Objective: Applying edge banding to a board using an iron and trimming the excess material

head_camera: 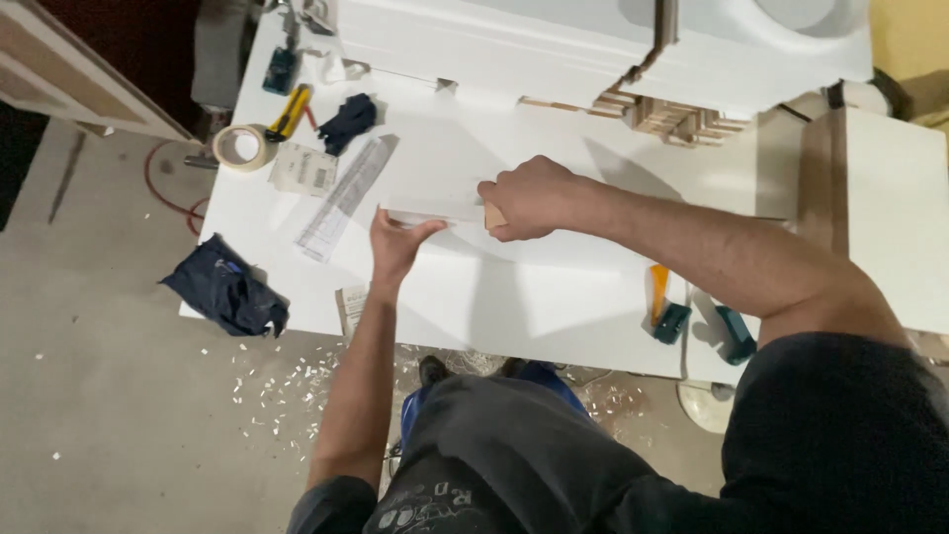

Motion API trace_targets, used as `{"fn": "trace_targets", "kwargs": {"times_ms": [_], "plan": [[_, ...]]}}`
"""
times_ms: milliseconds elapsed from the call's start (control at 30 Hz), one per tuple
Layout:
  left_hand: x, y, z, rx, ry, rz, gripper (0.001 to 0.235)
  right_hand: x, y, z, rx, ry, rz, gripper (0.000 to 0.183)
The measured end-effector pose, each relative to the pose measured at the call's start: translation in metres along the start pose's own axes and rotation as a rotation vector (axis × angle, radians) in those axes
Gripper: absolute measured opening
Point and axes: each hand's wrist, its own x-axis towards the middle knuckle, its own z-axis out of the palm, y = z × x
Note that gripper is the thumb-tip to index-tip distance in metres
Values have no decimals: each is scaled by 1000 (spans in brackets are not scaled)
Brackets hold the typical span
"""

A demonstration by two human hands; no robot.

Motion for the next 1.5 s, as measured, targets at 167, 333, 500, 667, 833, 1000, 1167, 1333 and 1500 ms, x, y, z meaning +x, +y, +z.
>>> {"fn": "trace_targets", "kwargs": {"times_ms": [167, 333, 500, 667, 833, 1000, 1167, 1333, 1500], "plan": [[4, 14, -4, -69, -20, -44, 103, -60, 42, 33, -3, -52, 100, 56], [8, -20, -14, -213, -3, -32, 101, -118, 90, 72, 84, -99, 184, 61], [15, -40, -21, -254, -15, 42, 97, -169, 136, 118, 133, -91, 257, 63], [30, -58, -30, -261, 30, 75, 91, -212, 166, 154, 114, -126, 358, 64], [26, -12, -24, -234, 22, 112, 86, -233, 190, 209, 129, -174, 364, 62], [25, -14, -30, -169, 51, 83, 75, -247, 174, 316, 385, -184, 381, 74], [21, 19, -25, -129, 28, 108, 81, -247, 161, 480, 468, 132, 561, 52], [12, 37, -25, -68, 0, 127, 82, -228, 173, 667, -284, 769, 235, 25], [-4, 91, 1, -77, -2, 128, 81, -233, 155, 619, 173, 349, 602, 51]]}}
